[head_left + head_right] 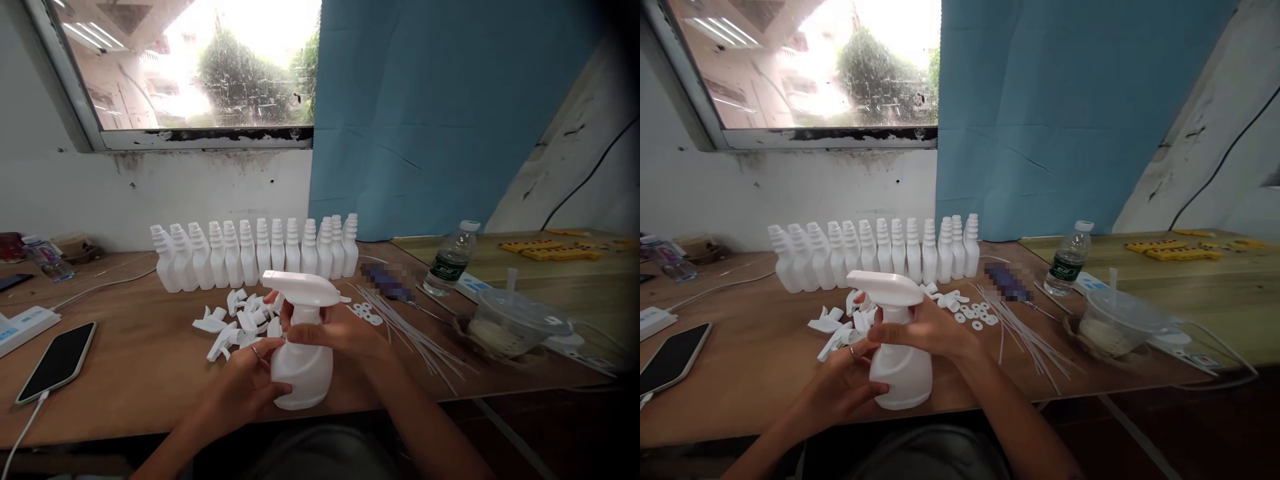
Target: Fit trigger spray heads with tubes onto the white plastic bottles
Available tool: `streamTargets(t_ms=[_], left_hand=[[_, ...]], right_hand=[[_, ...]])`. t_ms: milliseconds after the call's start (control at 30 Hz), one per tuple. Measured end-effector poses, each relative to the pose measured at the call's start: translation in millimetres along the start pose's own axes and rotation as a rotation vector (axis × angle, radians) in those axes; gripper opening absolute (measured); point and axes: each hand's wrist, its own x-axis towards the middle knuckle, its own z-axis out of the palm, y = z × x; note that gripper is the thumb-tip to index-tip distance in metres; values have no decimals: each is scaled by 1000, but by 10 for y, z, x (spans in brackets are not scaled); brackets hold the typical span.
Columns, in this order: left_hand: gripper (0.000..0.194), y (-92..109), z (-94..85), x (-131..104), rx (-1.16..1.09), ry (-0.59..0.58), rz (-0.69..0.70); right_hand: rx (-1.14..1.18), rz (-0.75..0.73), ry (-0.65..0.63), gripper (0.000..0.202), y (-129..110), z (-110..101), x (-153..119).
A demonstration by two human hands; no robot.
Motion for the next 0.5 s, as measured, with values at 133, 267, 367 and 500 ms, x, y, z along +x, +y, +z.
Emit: streamTargets(t_ms=[133,267,367,500], left_hand=[[41,-26,-353,-139,158,142,68],[51,-295,-1159,-264,330,574,-113],[61,-651,-1952,-296,482,920,-386],[54,-1099,-2832,-298,791,1042,-780]], right_hand=[[-41,-184,63,58,61,-87,-136],[-123,-152,229,60,239,-250,-379],[-220,-52,365,44,487,-376,-642],[-330,-19,506,29,804,-466,-988]])
